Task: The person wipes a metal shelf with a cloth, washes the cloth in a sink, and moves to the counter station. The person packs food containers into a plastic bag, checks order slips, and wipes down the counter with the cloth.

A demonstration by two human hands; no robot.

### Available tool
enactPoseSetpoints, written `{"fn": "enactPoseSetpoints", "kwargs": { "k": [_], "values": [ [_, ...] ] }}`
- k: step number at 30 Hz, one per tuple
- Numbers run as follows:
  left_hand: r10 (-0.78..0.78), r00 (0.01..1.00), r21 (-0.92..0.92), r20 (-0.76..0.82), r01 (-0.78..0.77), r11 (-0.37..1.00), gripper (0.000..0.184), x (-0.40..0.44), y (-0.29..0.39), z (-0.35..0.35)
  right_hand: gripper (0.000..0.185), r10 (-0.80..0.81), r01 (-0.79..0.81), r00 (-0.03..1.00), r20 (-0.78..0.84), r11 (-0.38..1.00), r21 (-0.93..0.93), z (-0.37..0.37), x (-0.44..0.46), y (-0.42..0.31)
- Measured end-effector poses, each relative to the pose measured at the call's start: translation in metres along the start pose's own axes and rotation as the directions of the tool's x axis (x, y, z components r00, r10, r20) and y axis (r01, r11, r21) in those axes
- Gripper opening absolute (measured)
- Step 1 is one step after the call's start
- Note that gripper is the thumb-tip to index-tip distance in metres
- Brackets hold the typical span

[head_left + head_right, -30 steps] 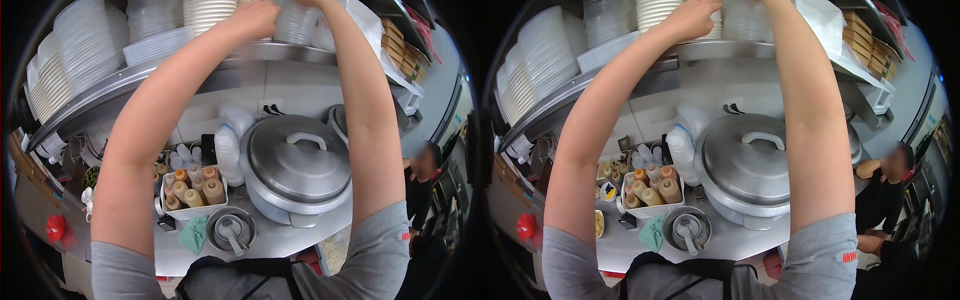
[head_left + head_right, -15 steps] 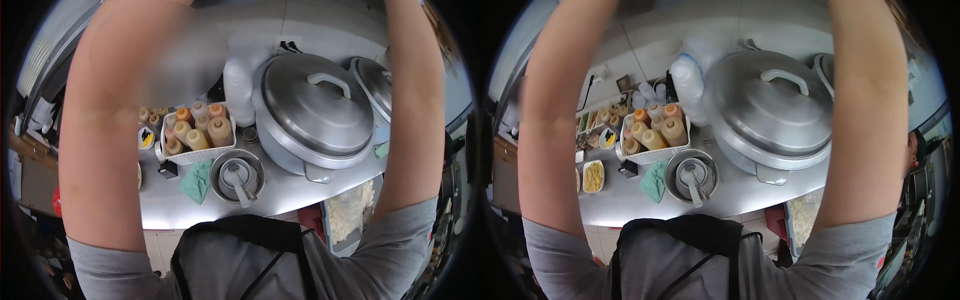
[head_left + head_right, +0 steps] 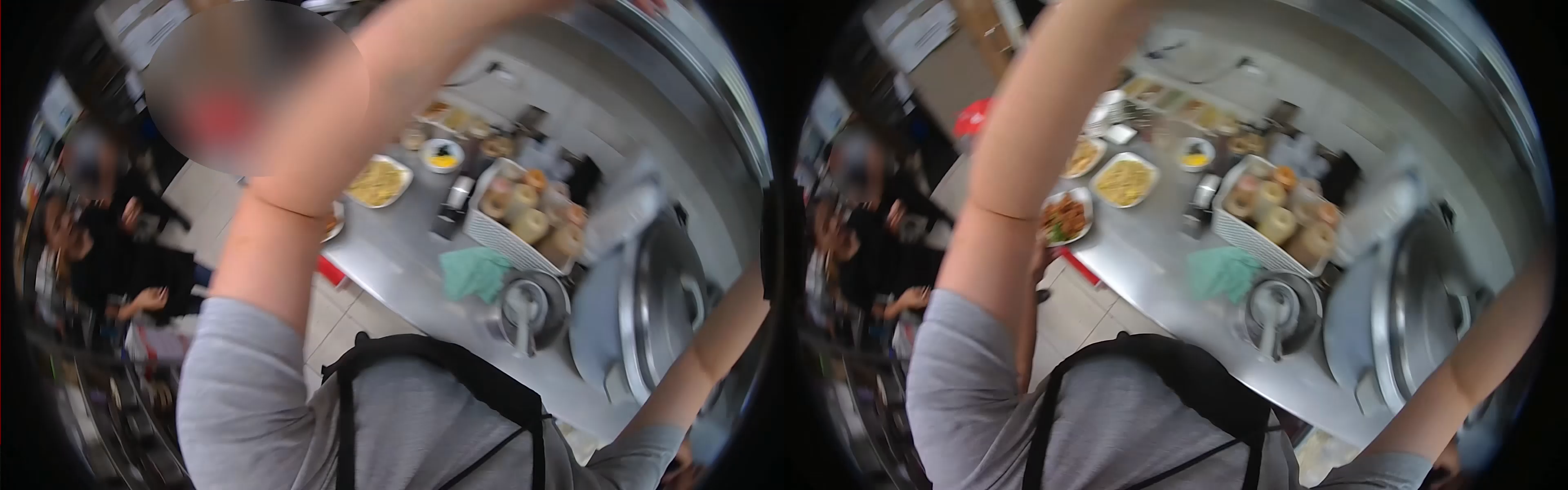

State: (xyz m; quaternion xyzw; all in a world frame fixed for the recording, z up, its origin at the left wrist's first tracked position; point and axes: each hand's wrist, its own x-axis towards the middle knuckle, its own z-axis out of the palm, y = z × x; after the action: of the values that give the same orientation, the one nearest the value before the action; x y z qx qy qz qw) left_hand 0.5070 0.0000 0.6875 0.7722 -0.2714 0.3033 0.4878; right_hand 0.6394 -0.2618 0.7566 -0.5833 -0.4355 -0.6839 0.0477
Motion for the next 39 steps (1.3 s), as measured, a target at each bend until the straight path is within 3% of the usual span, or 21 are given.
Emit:
{"fn": "enactPoseSetpoints", "kwargs": {
  "k": [1,3,6,8,12,14,15,16,17,19,22,24,25,26,27,28,30,31,33,36,39],
  "values": [
    [-0.107,0.993,-0.111,-0.052,0.1,0.989,0.043,-0.018,0.0,-0.013,0.029,-0.106,0.117,0.992,-0.067,0.975,0.191,0.017,0.007,-0.039],
    [-0.256,0.957,-0.316,-0.14,0.201,0.927,0.047,-0.06,-0.003,-0.041,0.017,-0.212,0.186,0.976,0.046,0.927,0.326,0.045,-0.014,-0.102],
    [-0.294,0.948,-0.516,-0.124,0.191,0.835,0.054,-0.108,-0.036,-0.08,0.024,-0.246,0.152,0.951,0.188,0.899,0.411,0.044,-0.008,-0.235],
    [-0.311,0.946,-0.663,-0.091,0.176,0.728,0.059,-0.136,-0.053,-0.099,0.018,-0.258,0.179,0.957,0.13,0.884,0.432,0.051,-0.004,-0.293],
    [-0.429,0.894,-0.533,-0.128,0.303,0.79,0.065,-0.199,-0.051,-0.141,0.024,-0.156,0.057,0.984,0.088,0.739,0.671,0.064,0.013,-0.351],
    [-0.435,0.879,-0.571,-0.193,0.26,0.779,0.034,-0.236,-0.059,-0.15,0.033,0.192,-0.285,0.957,0.219,0.464,0.839,0.071,0.01,-0.378],
    [-0.44,0.879,-0.577,-0.186,0.264,0.773,0.034,-0.25,-0.058,-0.153,0.033,0.193,-0.294,0.954,0.228,0.467,0.834,0.073,0.006,-0.394],
    [-0.454,0.873,-0.551,-0.179,0.293,0.781,0.035,-0.263,-0.055,-0.154,0.033,0.248,-0.504,0.846,0.471,0.088,0.859,0.076,0.003,-0.411],
    [-0.468,0.867,-0.526,-0.171,0.321,0.788,0.036,-0.276,-0.053,-0.157,0.033,0.199,-0.629,0.693,0.693,-0.302,0.716,0.078,-0.001,-0.428],
    [-0.514,0.848,-0.498,-0.127,0.394,0.773,0.038,-0.302,-0.054,-0.161,0.034,0.06,-0.721,0.621,0.781,-0.347,0.6,0.082,-0.02,-0.448],
    [-0.646,0.74,-0.404,-0.186,0.542,0.737,0.037,-0.351,-0.062,-0.165,0.032,0.087,-0.771,0.512,0.854,-0.392,0.502,0.079,-0.057,-0.476],
    [-0.731,0.643,-0.442,-0.227,0.601,0.666,0.034,-0.393,-0.08,-0.166,0.027,0.143,-0.873,0.331,0.933,-0.328,0.36,0.078,-0.098,-0.49],
    [-0.782,0.579,-0.479,-0.232,0.631,0.61,0.032,-0.414,-0.091,-0.165,0.025,0.151,-0.9,0.324,0.934,-0.255,0.353,0.077,-0.123,-0.495],
    [-0.798,0.539,-0.336,-0.27,0.724,0.603,0.03,-0.442,-0.104,-0.164,0.023,0.106,-0.936,0.286,0.952,-0.185,0.301,0.075,-0.15,-0.499],
    [-0.805,0.502,-0.186,-0.316,0.799,0.572,0.027,-0.465,-0.118,-0.163,0.022,0.118,-0.937,0.337,0.934,-0.051,0.345,0.072,-0.178,-0.505],
    [-0.807,0.505,-0.188,-0.307,0.799,0.572,0.027,-0.478,-0.129,-0.165,0.021,0.121,-0.921,0.388,0.913,0.083,0.381,0.067,-0.206,-0.513],
    [-0.814,0.394,0.016,-0.428,0.903,0.429,0.023,-0.495,-0.144,-0.163,0.019,0.128,-0.97,0.236,0.963,0.089,0.226,0.052,-0.251,-0.53],
    [-0.817,0.395,0.015,-0.421,0.903,0.429,0.023,-0.494,-0.153,-0.163,0.019,0.132,-0.971,0.23,0.964,0.091,0.22,0.046,-0.275,-0.535],
    [-0.562,0.673,0.383,-0.481,0.738,0.556,0.031,-0.48,-0.181,-0.172,0.017,0.107,-0.992,0.102,0.989,0.083,0.093,0.035,-0.311,-0.543],
    [-0.529,0.75,0.572,-0.396,0.652,0.498,0.036,-0.461,-0.241,-0.18,0.017,0.103,-1.0,-0.029,0.994,-0.009,-0.028,0.021,-0.337,-0.545],
    [-0.644,0.682,0.661,-0.347,0.665,0.348,0.036,-0.446,-0.286,-0.177,0.018,0.11,-0.986,-0.14,0.984,-0.111,-0.128,0.012,-0.339,-0.54]
  ]
}}
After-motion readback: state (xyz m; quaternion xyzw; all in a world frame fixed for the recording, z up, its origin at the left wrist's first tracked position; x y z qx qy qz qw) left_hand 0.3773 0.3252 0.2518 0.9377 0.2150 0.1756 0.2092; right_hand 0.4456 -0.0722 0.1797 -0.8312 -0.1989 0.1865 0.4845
